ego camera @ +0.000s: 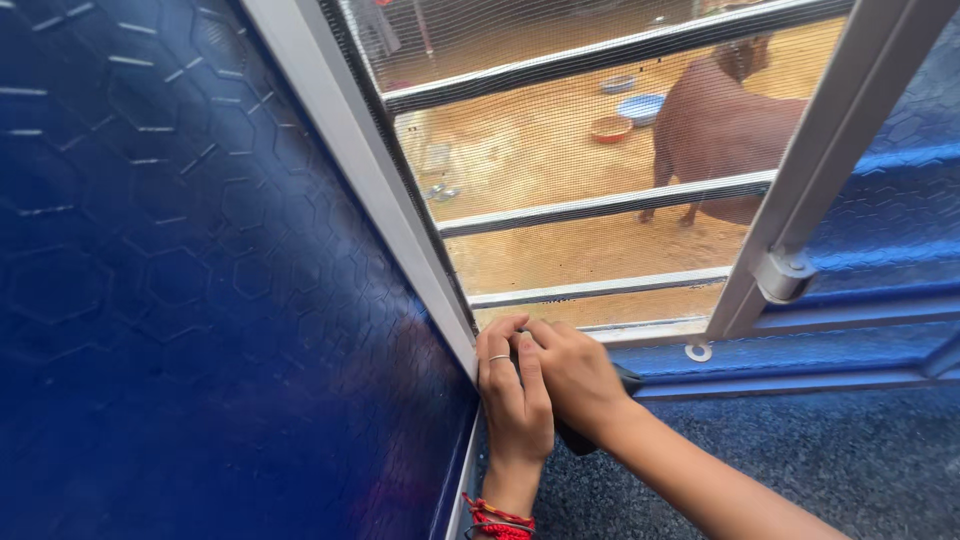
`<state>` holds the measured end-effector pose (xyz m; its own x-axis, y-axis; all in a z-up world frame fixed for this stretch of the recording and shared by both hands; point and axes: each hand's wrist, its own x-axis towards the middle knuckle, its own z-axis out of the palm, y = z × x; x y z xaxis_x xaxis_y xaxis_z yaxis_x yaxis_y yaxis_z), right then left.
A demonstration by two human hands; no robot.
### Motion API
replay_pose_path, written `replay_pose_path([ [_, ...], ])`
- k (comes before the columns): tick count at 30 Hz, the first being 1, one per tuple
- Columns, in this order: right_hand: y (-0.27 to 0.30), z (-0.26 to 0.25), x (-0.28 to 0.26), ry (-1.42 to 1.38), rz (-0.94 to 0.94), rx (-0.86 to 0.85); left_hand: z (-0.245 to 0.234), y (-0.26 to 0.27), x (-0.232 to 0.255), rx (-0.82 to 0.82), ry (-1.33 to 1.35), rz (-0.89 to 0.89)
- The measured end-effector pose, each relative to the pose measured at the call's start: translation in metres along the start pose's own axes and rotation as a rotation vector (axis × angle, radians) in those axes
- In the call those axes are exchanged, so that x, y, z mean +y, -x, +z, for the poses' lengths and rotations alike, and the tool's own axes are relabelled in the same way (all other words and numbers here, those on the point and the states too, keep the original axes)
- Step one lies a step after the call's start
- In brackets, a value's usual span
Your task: The person cleans the window frame and sill using a dark cloth and a blue spray bottle. They wipe the lower frame, then move to the upper sections, and finally clean the mesh screen while a dog is visible outside.
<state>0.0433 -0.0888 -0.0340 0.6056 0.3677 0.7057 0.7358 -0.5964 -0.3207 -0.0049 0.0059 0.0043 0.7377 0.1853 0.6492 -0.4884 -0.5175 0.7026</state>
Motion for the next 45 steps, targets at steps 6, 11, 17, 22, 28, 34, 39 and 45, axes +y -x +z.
replay_pose_path([
  [6,-0.020,0.017,0.016,-0.002,-0.079,-0.048,-0.006,-0.018,-0.017,-0.038,0.009,-0.018],
  [11,0.002,-0.031,0.039,0.232,0.174,-0.255,0.003,-0.007,-0.044,-0.067,0.039,-0.124],
  [17,0.011,-0.050,0.053,0.220,0.198,-0.261,0.010,0.019,-0.046,-0.029,-0.031,-0.066],
  [22,-0.027,0.030,0.034,0.073,-0.091,-0.278,0.012,0.040,-0.030,0.115,-0.126,0.089],
  [28,-0.047,0.061,0.036,-0.050,-0.173,-0.206,0.013,0.030,-0.023,0.212,-0.107,0.097],
  [34,-0.040,0.038,0.038,0.156,-0.148,-0.338,0.017,-0.007,-0.024,0.178,-0.137,0.072],
  [39,0.001,-0.030,0.051,0.312,-0.026,-0.224,0.007,-0.010,-0.037,0.076,-0.125,0.023],
  [45,-0.016,0.015,0.015,0.500,-0.272,-0.307,-0.012,-0.025,-0.023,-0.012,0.013,0.072],
])
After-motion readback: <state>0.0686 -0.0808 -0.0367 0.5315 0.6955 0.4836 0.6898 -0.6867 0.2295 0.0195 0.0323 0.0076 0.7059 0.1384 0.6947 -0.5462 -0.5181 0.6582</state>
